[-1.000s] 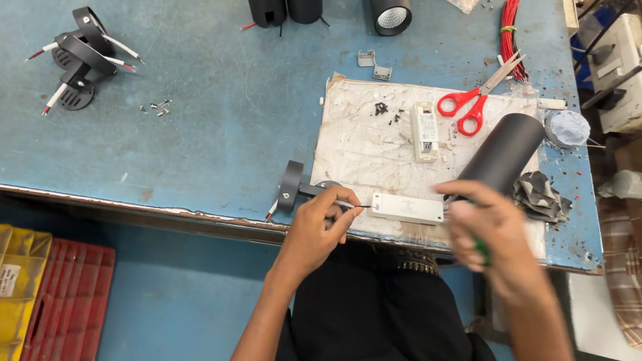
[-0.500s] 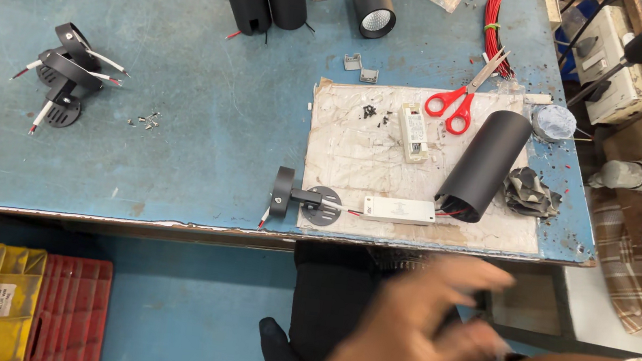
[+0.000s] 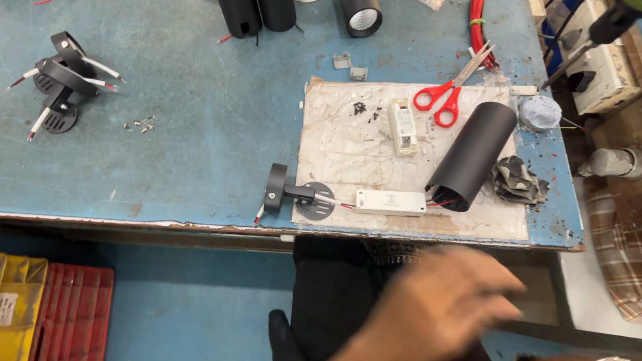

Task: The person connects wires to a lighting driver and inserts the assembly into a cylindrical black metal housing using a screwdriver.

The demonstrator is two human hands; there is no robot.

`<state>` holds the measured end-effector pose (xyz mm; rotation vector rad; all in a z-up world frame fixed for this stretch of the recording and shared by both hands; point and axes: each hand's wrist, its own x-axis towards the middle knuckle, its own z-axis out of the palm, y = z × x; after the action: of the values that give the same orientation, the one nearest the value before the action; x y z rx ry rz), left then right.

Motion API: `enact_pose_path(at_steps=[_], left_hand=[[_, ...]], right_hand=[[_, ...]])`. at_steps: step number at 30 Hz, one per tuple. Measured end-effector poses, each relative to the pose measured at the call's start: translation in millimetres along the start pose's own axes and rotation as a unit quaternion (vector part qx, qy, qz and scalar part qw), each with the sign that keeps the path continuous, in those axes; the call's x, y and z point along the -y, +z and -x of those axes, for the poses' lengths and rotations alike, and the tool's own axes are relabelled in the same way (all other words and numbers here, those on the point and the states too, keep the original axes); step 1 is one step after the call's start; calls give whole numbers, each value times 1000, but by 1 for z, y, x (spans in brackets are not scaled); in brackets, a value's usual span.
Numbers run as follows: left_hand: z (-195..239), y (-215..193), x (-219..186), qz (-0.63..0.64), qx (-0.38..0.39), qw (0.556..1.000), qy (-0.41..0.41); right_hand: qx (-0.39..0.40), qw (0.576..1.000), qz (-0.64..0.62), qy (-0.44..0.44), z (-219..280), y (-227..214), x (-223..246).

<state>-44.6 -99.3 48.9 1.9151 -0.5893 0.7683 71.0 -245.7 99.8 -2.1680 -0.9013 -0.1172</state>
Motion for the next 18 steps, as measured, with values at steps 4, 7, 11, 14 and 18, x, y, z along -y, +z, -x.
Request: enact_pose_path(at_steps=[4,7,11,14,18], left_hand=[[-4,-39,63,-184,15,969,-166],[0,-45,102,-230,64,956,-170],[1,-55,126,-211,121,961,-133],[-5,-58,124,-172,140,973,-72],[-14,-53,111,-150,176,955,-184]], right_hand=[[4,1000,6,3,4,2,-3],[13,1000,2,12,11,21,-14],[29,997,-15,63,20,48,-26],[120,960,81,240,22,50,-22],[72,981,100,149,18,59,-20]])
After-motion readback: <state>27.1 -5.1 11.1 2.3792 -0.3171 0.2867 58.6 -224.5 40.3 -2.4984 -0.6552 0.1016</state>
